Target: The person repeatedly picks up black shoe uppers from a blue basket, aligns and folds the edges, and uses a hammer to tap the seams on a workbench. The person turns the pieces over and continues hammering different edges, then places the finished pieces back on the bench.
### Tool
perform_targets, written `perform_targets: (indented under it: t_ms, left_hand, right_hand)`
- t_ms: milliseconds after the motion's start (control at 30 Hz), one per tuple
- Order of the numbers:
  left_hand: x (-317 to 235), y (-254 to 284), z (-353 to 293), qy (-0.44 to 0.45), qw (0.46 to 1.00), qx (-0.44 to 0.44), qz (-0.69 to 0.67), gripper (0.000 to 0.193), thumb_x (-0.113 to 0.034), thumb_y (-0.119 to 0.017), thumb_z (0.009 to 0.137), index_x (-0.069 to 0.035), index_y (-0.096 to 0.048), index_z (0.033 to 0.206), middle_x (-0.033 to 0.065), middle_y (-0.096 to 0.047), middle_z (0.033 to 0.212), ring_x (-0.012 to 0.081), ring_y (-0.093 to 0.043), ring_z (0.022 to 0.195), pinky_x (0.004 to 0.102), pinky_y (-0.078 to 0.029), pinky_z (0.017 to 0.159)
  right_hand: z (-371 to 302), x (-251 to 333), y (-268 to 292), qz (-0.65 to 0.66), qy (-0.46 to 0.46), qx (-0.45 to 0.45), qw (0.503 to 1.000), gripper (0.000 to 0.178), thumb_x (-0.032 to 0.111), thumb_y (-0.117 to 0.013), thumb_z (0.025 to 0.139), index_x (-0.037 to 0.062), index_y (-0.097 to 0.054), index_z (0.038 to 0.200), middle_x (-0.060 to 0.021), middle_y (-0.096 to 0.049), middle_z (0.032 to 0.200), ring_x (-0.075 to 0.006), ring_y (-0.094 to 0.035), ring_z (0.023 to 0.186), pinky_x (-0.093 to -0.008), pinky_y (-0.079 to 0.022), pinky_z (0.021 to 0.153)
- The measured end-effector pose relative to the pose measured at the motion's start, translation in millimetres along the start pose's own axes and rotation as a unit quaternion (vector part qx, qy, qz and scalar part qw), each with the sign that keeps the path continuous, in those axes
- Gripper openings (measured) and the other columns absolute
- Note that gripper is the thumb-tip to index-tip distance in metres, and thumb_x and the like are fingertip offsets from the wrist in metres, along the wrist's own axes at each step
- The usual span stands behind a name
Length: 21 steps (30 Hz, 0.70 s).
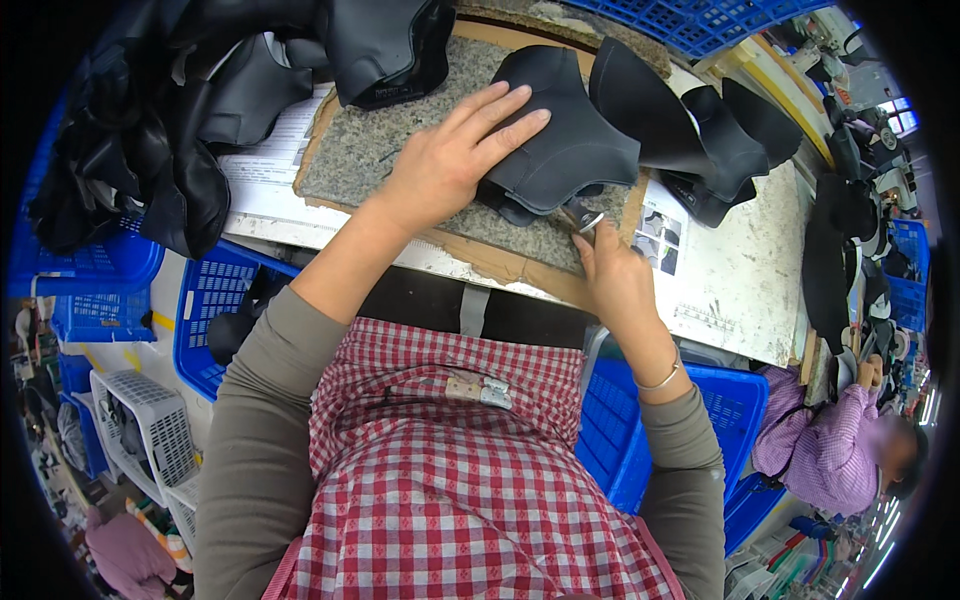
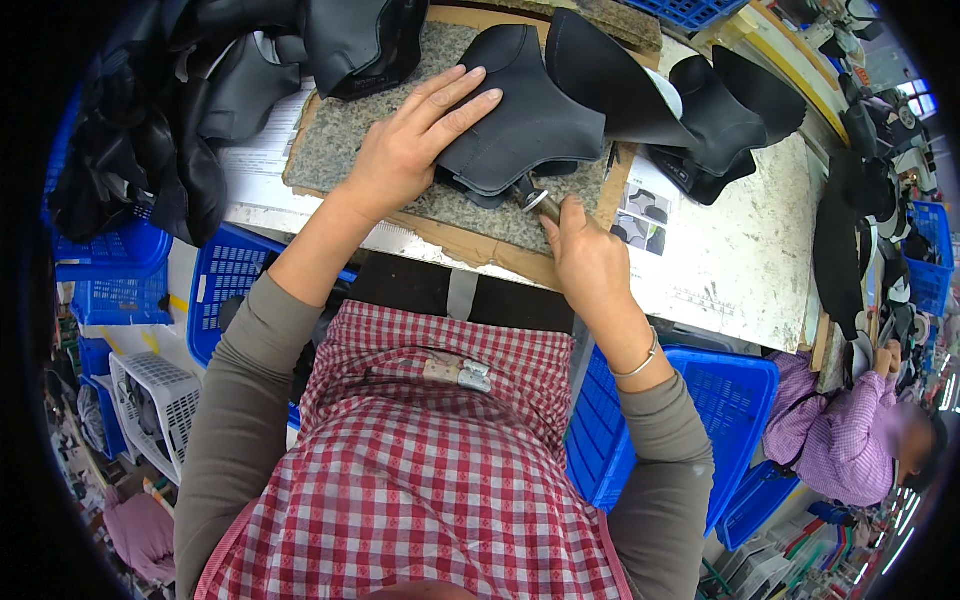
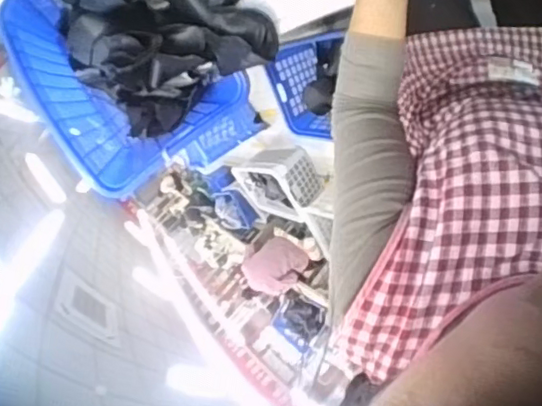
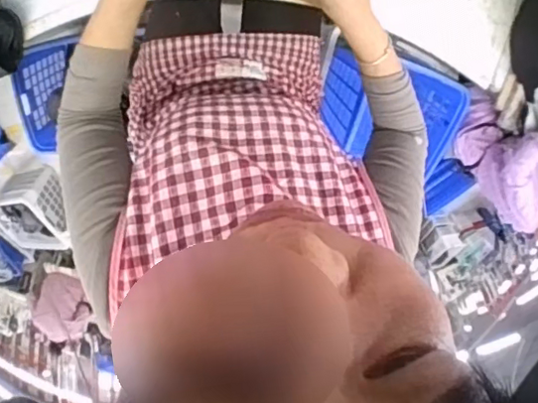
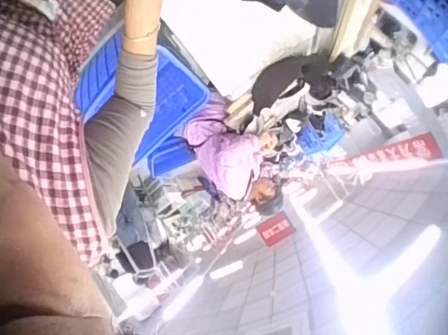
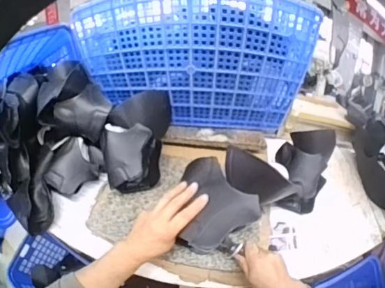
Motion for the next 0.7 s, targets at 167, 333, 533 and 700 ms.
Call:
perform_targets:
  t_ms: [167,333,533,700]
  left_hand:
    - [22,10,0,0.098,0.989,-0.03,-0.111,0.074,0.017,-0.057,0.081,-0.02,-0.062,0.145,0.0101,-0.061,0.148,0.0345,-0.06,0.134,0.0415,-0.052,0.112]
    - [69,90,15,0.312,0.924,-0.108,-0.192,0.044,0.007,-0.055,0.098,-0.005,-0.064,0.14,0.0152,-0.077,0.115,0.0175,-0.072,0.11,0.0319,-0.059,0.093]
    - [33,103,-9,0.368,0.781,-0.036,-0.504,0.073,0.006,-0.04,0.096,-0.005,-0.019,0.165,0.0304,-0.066,0.125,0.037,-0.078,0.082,0.0358,-0.069,0.069]
    - [-24,65,-25,0.363,0.718,-0.108,-0.584,0.079,-0.004,-0.05,0.103,0.001,-0.001,0.165,0.0308,-0.043,0.153,0.0407,-0.074,0.107,0.0434,-0.065,0.093]
  right_hand:
    - [-3,5,11,0.045,0.025,-0.003,0.999,0.03,0.019,-0.075,0.094,0.0026,-0.063,0.115,-0.0179,-0.07,0.08,-0.0368,-0.07,0.064,-0.0452,-0.056,0.055]
    - [-18,-31,66,-0.015,-0.011,-0.145,0.989,0.023,0.015,-0.079,0.089,0.0084,-0.069,0.109,-0.014,-0.073,0.093,-0.0339,-0.072,0.076,-0.0408,-0.058,0.065]
    - [13,-30,105,-0.115,0.005,-0.129,0.985,0.047,0.029,-0.08,0.087,0.0122,-0.068,0.129,-0.0087,-0.068,0.122,-0.0291,-0.063,0.109,-0.0428,-0.049,0.091]
    - [29,112,109,0.005,0.183,-0.108,0.977,0.077,0.035,-0.093,0.067,0.0082,-0.066,0.133,-0.009,-0.062,0.135,-0.0289,-0.056,0.123,-0.0473,-0.037,0.107]
Point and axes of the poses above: each hand's wrist, its own z-axis towards the middle knuckle, its own y-axis out of the back of the hand, x = y × z, the point moved 6 cm from there along z, towards the middle knuckle
